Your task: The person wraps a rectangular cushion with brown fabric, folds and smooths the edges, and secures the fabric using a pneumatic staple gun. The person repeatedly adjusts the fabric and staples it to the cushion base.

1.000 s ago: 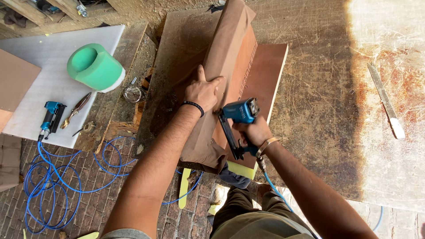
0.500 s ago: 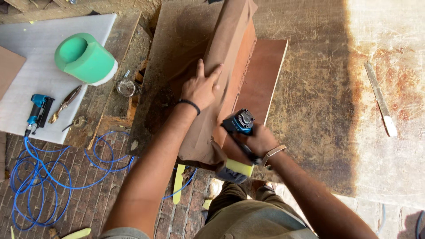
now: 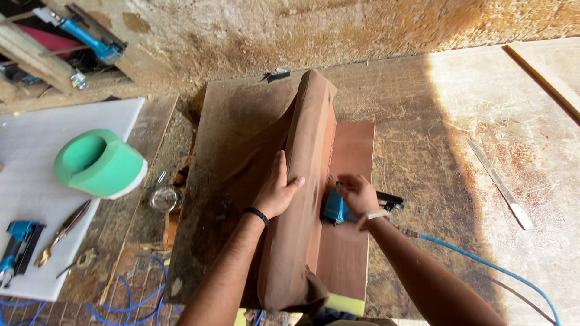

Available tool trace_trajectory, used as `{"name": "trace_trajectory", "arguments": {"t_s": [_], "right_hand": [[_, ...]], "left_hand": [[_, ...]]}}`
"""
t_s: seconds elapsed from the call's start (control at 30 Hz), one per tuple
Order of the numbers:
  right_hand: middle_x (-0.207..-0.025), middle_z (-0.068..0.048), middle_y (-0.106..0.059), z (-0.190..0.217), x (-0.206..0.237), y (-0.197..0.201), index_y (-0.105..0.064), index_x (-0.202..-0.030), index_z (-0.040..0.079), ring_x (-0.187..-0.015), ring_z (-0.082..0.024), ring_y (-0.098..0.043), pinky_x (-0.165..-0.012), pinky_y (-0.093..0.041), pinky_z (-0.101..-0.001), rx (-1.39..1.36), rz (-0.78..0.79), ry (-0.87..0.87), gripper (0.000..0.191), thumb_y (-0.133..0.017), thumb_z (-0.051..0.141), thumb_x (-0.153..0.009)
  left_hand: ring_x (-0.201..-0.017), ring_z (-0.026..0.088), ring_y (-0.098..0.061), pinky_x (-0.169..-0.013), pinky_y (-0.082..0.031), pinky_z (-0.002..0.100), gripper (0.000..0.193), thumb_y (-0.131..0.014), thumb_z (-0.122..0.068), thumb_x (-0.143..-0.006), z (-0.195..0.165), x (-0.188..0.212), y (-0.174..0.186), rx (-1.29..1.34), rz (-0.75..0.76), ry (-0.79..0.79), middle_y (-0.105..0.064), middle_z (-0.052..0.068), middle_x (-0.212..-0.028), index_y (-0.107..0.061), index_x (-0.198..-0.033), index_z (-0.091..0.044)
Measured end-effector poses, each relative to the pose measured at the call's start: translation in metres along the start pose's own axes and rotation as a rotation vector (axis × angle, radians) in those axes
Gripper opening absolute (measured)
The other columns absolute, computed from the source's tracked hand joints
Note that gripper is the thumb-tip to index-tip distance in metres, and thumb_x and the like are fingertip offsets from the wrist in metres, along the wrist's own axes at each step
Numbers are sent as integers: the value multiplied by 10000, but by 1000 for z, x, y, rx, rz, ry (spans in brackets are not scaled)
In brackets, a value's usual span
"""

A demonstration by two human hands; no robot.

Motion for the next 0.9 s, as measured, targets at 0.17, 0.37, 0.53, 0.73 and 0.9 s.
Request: {"name": "trace_trajectory", "arguments": {"t_s": [0.17, 0.37, 0.53, 0.73, 0.9], "right_hand": [[-950, -70, -668, 16, -87, -45, -654, -987, 114, -928, -244, -633, -877, -554, -411, -809, 134, -578, 272, -681, 383, -958], [-921, -149, -722, 27, -134, -47, -686, -896, 110, -822, -270, -663, -771, -540, -359, -982, 67, -591, 340, -595, 426, -984], [-915, -176, -751, 51, -143, -16, -696, -992, 13, -806, -276, -698, -784, -530, -395, -165, -371, -259, 447, -544, 429, -1053], [-893, -127, -755, 40, -142, -23, -682, -1005, 17, -774, -174, -656, -757, -541, -371, -341, -376, -254, 399, -564, 397, -1034], [-828, -116, -726, 39, -151, -30, -664, -940, -5, -715, -146, -599, -719, -535, -362, -283, -372, -257, 445, -596, 422, -1040]], "left_hand": [[-1597, 320, -29, -1280, -92, 393, 901, -548, -375, -1001, -18, -56, 3, -61, -18, -77, -26, 216, -1713, -5, -1605, 16], [-1597, 342, -23, -1283, -98, 403, 873, -536, -348, -1014, -20, -94, -2, -44, -1, -109, -17, 239, -1709, -14, -1604, 28], [-1588, 364, -53, -1275, -112, 415, 896, -556, -342, -995, -25, -139, -14, -154, -23, -118, -8, 243, -1702, -8, -1611, 10], [-1534, 448, -153, -1160, -320, 496, 963, -721, -332, -861, -61, -183, -9, -391, -32, -123, 24, 211, -1689, -138, -1610, -172], [-1219, 457, -603, -901, -600, 447, 873, -811, -325, -751, -75, -159, -5, -653, 42, 97, -10, 223, -1712, -406, -1517, -434]]}}
Point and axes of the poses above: each hand's wrist, its own x-axis away from the middle knuckle, its own y-axis out of the back of the hand, z = x × y, the point moved 8 cm from there along -x, towards the middle knuckle
